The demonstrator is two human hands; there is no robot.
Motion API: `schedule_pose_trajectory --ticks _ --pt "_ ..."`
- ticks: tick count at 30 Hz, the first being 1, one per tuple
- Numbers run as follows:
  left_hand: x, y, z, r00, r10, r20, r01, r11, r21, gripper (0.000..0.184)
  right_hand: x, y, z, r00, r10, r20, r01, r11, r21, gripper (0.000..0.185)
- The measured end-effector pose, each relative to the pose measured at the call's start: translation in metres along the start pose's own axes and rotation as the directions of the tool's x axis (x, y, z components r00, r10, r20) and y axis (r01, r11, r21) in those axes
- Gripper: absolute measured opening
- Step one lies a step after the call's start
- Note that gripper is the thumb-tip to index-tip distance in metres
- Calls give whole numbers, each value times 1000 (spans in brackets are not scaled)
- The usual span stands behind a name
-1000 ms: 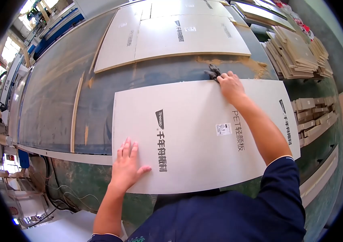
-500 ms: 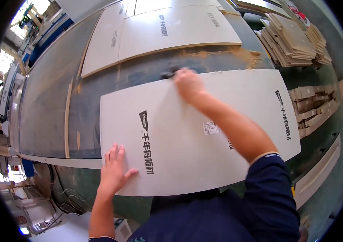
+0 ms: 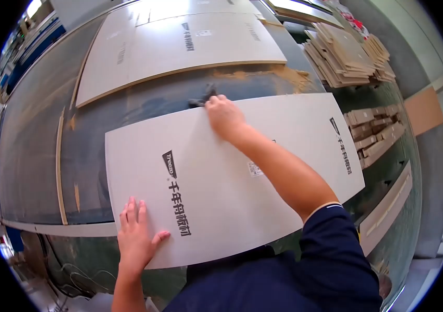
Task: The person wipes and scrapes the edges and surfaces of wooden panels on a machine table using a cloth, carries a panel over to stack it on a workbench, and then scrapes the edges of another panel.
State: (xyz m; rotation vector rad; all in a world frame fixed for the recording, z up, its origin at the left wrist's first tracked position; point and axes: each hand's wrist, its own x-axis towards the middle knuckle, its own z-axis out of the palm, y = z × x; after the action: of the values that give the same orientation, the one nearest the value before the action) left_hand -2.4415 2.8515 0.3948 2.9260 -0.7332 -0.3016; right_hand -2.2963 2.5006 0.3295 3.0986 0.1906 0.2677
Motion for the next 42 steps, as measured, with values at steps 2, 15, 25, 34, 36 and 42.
schedule_pose_trajectory --ticks 2,15,25,34,36,42 --pt "-1 2 0 1000 -9 30 9 1000 -5 93 -3 5 -4 1000 -30 -3 30 999 -20 17" --pt "8 14 -3 992 -91 87 87 995 48 98 -119 290 -30 987 116 109 -42 851 -523 14" --pt "12 28 -3 995 -77 71 74 996 40 97 -97 209 -11 997 -9 -73 2 995 -103 11" --pt "9 18 4 991 -113 71 114 993 -2 97 -245 507 -98 622 744 245 -484 611 -627 19" --pt "12 15 6 996 -74 48 73 997 24 96 -267 536 -116 601 798 46 -694 550 -464 22" --pt "10 16 1 990 -117 76 121 992 -46 98 -208 470 -101 820 531 -215 -528 846 76 25"
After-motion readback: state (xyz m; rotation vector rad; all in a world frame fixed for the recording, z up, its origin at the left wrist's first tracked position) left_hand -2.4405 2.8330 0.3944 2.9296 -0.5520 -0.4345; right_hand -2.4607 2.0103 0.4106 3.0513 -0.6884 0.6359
